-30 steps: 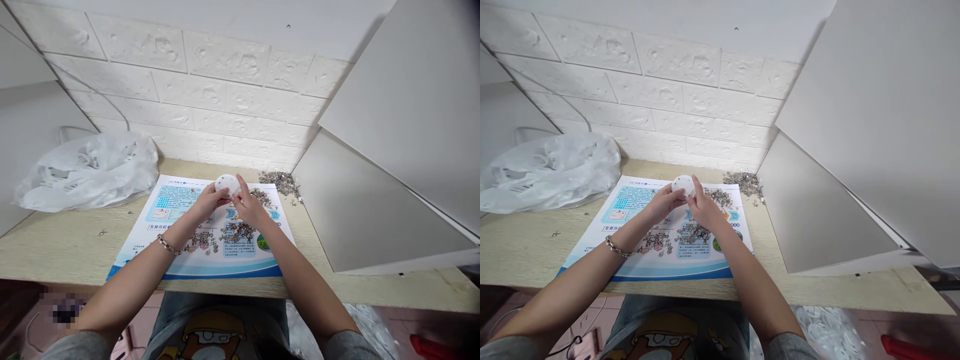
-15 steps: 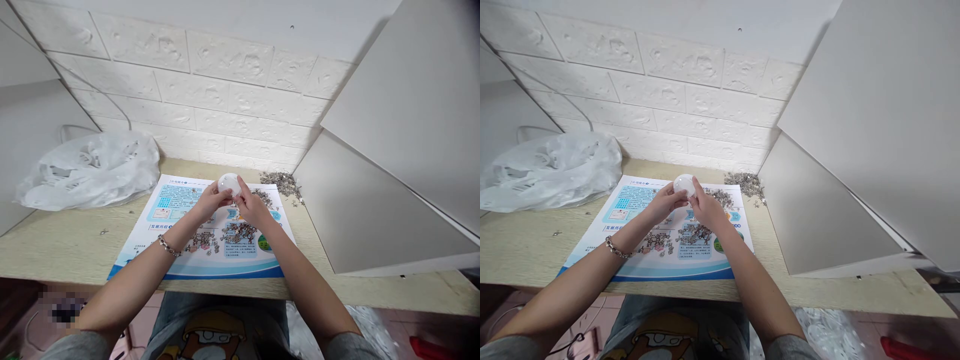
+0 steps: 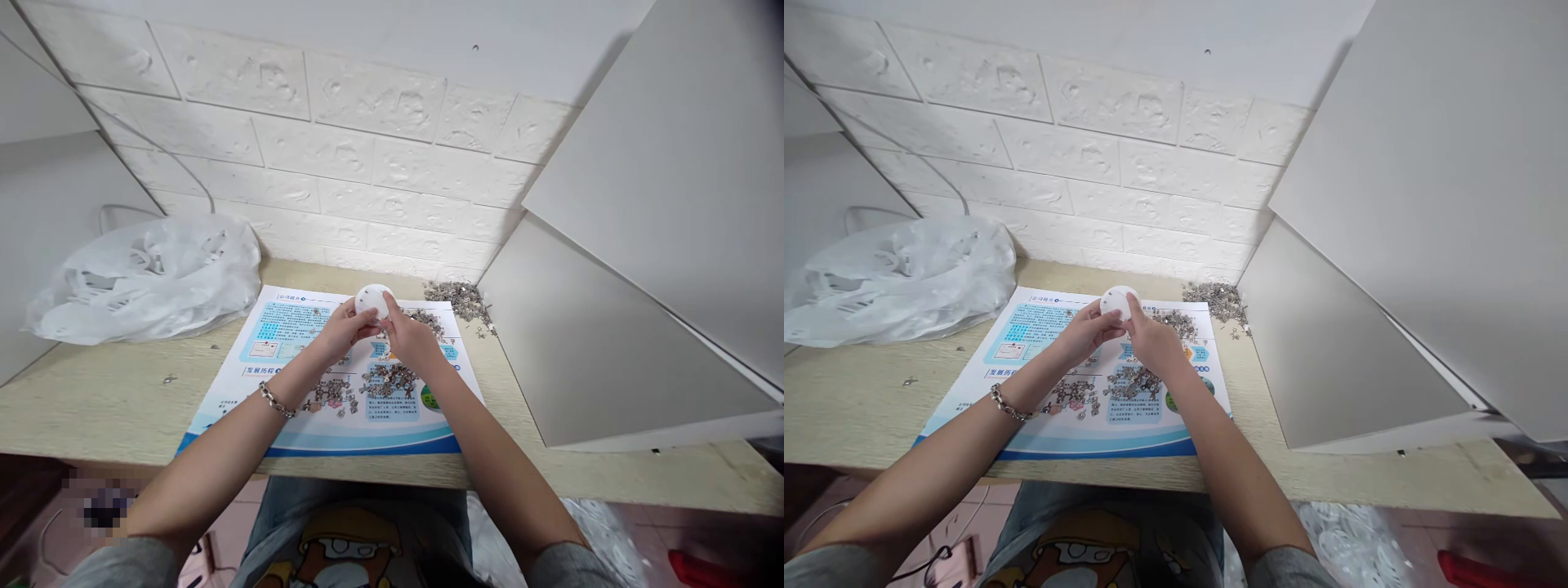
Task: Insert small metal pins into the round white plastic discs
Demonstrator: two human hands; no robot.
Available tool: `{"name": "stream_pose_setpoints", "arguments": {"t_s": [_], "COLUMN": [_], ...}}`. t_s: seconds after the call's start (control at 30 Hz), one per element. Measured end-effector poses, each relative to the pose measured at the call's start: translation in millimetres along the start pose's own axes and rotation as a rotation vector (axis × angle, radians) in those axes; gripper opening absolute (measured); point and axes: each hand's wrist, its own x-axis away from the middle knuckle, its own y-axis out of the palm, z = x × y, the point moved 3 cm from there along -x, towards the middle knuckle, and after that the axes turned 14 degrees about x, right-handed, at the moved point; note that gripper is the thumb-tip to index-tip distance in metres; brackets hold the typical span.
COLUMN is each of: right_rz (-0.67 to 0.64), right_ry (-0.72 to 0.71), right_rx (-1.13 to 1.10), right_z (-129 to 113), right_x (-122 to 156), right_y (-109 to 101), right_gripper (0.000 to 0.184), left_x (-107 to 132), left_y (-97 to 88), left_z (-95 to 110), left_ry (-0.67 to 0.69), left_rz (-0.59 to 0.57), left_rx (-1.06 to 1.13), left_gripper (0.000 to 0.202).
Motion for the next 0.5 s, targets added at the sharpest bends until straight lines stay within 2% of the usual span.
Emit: {"name": "stream_pose_setpoints", "arguments": {"t_s": [0.17, 0.3, 0.4, 0.5], "right_rz": [0.011, 0.001, 0.050, 0.081], "right_ry": [0.012, -0.003, 0.016, 0.074], "right_rx": [-0.048, -0.357, -0.560, -0.633], "right_z": [0.1, -1.7, -2.9, -2.3], "right_x": [0.2, 2.8, 4.2, 3.4], "right_y": [-1.3, -6.2, -8.1, -6.7], "right_gripper": [0.051, 0.051, 0.047, 0.033], "left_x": [0.3, 0.2, 0.0, 0.3], "left_y": [0.5, -0.6, -3.3, -5.4], "left_z": [0.4, 0.2, -0.5, -1.8], "left_ry": [-0.001, -0.071, -0.163, -0.271], "left_rz": [0.004, 0.030, 0.123, 0.221], "left_rx": [0.005, 0.098, 0.157, 0.142], "left_gripper": [0.021, 0.015, 0.001, 0.004]}}
